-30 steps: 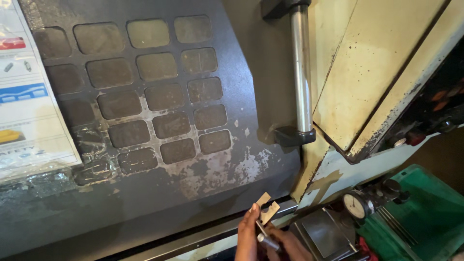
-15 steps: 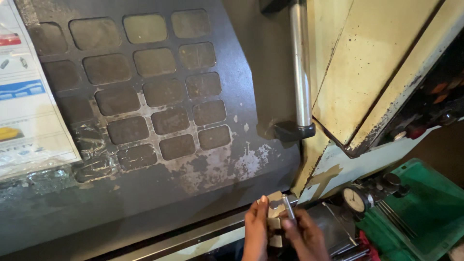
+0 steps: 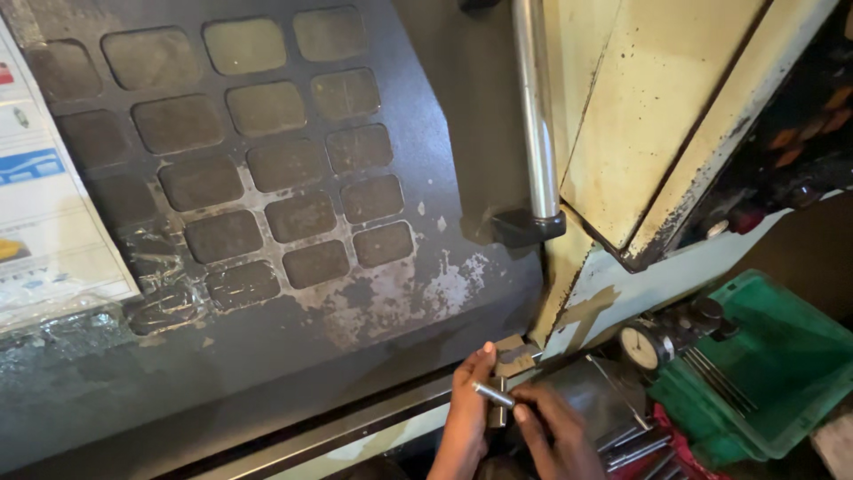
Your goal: The person repeatedly picks up cylindrical metal rods from a green tray, rubs them against a textured metal surface, and places them into a measuring device. The person handles the rods one at a time, repeating the process throughout the clip.
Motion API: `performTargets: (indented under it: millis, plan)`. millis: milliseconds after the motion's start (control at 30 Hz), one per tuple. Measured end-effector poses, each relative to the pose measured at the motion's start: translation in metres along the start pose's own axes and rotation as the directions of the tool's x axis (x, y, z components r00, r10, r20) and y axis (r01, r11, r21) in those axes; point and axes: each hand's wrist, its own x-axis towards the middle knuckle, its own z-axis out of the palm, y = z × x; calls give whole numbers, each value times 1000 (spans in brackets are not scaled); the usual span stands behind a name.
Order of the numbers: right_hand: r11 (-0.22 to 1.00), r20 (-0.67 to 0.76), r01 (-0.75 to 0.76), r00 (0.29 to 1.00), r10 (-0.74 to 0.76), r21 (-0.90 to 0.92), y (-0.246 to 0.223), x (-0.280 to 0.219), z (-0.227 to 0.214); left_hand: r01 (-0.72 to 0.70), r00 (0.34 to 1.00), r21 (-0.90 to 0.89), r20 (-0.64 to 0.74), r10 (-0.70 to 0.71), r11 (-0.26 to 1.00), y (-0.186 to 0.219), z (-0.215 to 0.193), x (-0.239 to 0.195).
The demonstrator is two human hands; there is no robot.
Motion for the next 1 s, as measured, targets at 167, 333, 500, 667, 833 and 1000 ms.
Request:
performTargets:
  millis: [167,333,500,667,833,1000]
  plan:
    - [986,70,103,993,-95,-128,-19,2,-3,41,997,91,66,-47,995,12,7,-10]
    - [994,168,-16,985,34,-107,-14,-6,-7,8,993,316,108,-45,949,31,13,-17]
    - [857,429,-486,820,378,174,14,-8,-8,-126,957,432,290,-5,893,48,19,-27]
    - [963,425,-149,904,40,226,43,-16,-11,-124,968,491,252,-5,862,51,24,-34]
    - [955,220,-174,968,121,240,37,-23,16,-195,971,548,222,83,813,45,23,-29]
    - [834,345,-384,904,252,397,27,-21,27,-302,944,479,269,190,824,35,11,-29]
